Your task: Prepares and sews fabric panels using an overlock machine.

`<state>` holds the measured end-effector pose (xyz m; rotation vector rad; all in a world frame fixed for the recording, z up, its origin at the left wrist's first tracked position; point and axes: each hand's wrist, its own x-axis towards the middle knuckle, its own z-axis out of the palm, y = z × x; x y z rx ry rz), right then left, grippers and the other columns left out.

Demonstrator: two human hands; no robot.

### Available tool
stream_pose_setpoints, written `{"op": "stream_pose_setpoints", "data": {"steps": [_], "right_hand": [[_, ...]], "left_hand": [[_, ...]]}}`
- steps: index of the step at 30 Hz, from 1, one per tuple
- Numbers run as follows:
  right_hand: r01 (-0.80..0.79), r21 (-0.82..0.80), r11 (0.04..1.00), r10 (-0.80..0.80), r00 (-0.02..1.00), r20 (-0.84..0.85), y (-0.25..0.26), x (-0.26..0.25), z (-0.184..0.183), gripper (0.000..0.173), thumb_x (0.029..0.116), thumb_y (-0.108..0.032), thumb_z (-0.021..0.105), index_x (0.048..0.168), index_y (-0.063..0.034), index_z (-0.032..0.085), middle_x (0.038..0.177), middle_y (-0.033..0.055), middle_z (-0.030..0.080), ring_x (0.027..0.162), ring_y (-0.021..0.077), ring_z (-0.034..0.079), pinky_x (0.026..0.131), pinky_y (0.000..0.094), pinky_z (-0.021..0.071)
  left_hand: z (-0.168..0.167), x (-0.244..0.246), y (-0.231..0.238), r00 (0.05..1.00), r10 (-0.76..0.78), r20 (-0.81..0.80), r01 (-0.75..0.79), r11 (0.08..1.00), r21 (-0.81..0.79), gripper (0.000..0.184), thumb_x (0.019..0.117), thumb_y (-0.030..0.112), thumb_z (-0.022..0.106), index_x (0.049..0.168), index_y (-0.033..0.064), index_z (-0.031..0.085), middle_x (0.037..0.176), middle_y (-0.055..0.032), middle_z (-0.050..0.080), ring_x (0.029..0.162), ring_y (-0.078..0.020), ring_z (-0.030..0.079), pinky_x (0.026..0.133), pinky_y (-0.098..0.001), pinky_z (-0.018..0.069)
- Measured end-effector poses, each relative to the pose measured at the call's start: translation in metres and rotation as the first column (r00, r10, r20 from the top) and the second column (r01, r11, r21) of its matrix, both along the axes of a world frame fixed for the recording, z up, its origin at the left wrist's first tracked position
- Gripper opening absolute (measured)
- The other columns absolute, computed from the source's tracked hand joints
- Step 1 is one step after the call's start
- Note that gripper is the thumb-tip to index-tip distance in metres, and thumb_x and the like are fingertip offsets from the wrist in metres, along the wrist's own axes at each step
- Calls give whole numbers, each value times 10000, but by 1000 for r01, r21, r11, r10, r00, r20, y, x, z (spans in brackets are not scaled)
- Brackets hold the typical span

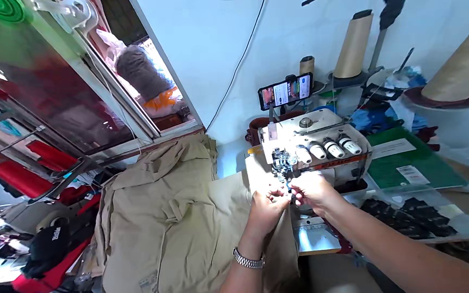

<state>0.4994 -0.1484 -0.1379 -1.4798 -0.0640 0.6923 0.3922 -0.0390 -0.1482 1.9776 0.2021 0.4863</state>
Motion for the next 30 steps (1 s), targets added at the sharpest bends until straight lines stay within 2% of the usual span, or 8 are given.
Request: {"op": "stream_pose_setpoints", "data": {"steps": [3,8,13,15,18,22,26,30], "right_hand": [[17,0,1000,-17,1000,20,1,-2,-1,192,1020,-41,571,830,-21,550,616,32,514,441,94,474,433,225,463],[-8,-33,999,8,1000,5,0,-1,0,191,1028,-62,561,842,-29,534,619,32,498,442,97,463,429,230,457],[35,3,999,-35,998,-58,0,-5,0,216,1032,-62,535,818,-37,546,603,18,477,441,89,445,439,225,456],[46,0,999,-46,997,-65,-2,-5,0,209,1033,-70,535,826,-43,543,608,17,477,442,87,441,442,224,453],[40,-4,999,-40,999,11,-8,-4,-1,198,1049,-80,538,856,-42,559,640,18,509,452,73,456,439,205,444],[-73,102,992,44,963,264,-25,-9,-6,160,1027,-16,563,880,-6,626,660,48,568,493,97,505,480,227,469],[-127,234,964,36,933,359,-32,-20,-9,129,991,39,584,885,-3,644,671,63,617,523,113,562,520,236,510],[-116,267,957,13,933,358,-32,-27,-8,134,985,50,587,874,3,646,685,73,641,527,122,592,530,247,542]], "left_hand": [[0,-1,1,1000,-5,13,5,999,-32,92,918,41,703,827,42,711,921,-43,694,734,-89,611,651,-248,516],[1,-2,5,999,-24,21,26,993,-113,102,926,20,678,827,28,702,1003,-68,717,804,-102,652,708,-264,546],[-5,0,0,1000,-23,20,20,990,142,75,896,53,720,824,50,740,1076,-49,678,916,-88,629,772,-258,540],[-9,-1,-1,1000,-6,17,3,983,181,87,913,65,703,835,58,741,1033,-38,698,921,-91,648,792,-276,550],[-8,-2,1,997,69,15,-71,992,108,86,964,79,645,936,42,717,850,-25,690,740,-77,636,698,-269,535],[0,-3,-1,998,54,43,-52,998,-31,175,1040,103,551,1117,22,686,967,-54,712,820,-103,680,777,-282,573],[9,-3,-12,999,53,3,-51,974,-221,180,1039,155,595,1015,16,707,794,-49,681,649,-89,629,598,-227,524],[8,-1,-21,995,100,26,-85,938,-337,107,999,73,635,943,1,691,789,-72,678,651,-111,634,617,-241,537]]}}
